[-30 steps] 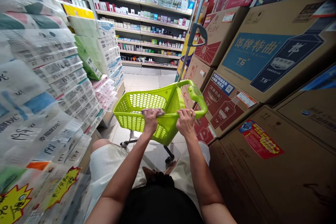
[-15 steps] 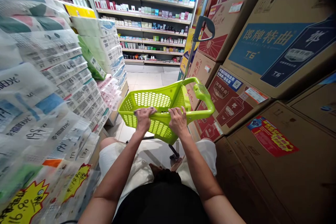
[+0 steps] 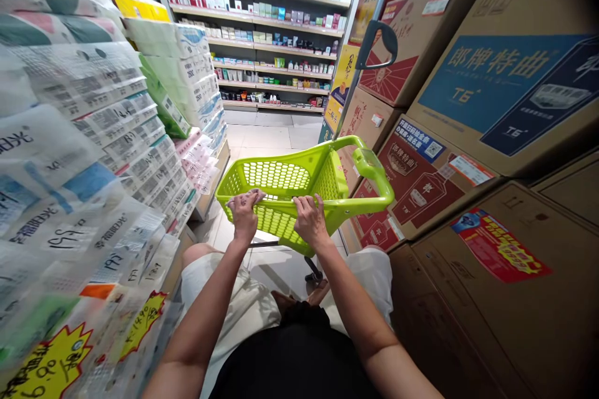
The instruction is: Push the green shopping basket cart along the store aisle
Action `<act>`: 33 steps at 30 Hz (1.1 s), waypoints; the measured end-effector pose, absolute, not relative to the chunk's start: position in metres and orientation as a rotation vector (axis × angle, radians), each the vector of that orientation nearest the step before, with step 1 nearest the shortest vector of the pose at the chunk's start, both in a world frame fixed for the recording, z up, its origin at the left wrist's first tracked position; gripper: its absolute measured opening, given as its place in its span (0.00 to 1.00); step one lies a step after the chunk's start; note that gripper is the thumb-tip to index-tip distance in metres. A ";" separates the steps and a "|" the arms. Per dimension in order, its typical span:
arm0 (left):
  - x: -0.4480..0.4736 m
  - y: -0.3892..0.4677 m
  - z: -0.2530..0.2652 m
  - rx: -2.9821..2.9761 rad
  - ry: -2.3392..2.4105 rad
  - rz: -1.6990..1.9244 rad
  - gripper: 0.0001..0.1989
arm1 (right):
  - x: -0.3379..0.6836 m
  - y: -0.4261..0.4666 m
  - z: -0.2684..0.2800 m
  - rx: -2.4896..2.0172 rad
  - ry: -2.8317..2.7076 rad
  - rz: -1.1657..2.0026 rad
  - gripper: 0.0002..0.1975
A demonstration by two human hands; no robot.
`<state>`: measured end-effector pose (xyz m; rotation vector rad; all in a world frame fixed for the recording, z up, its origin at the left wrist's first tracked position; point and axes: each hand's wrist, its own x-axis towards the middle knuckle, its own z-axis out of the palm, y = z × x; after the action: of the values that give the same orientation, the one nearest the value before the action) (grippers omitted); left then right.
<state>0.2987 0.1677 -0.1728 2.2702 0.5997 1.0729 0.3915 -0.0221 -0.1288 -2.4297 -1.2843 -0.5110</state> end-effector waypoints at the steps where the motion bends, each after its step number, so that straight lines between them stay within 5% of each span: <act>1: 0.296 0.171 -0.174 2.273 0.592 1.070 0.24 | 0.391 -0.019 -0.130 -2.432 -1.284 -0.509 0.26; 33: 0.264 0.271 -0.197 2.089 1.219 1.061 0.25 | 0.388 0.016 -0.154 -2.318 -1.328 -0.632 0.24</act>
<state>0.2644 0.2707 -0.1968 2.0892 1.2190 1.0614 0.3876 0.0162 -0.1544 -2.3175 -1.3277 -0.6325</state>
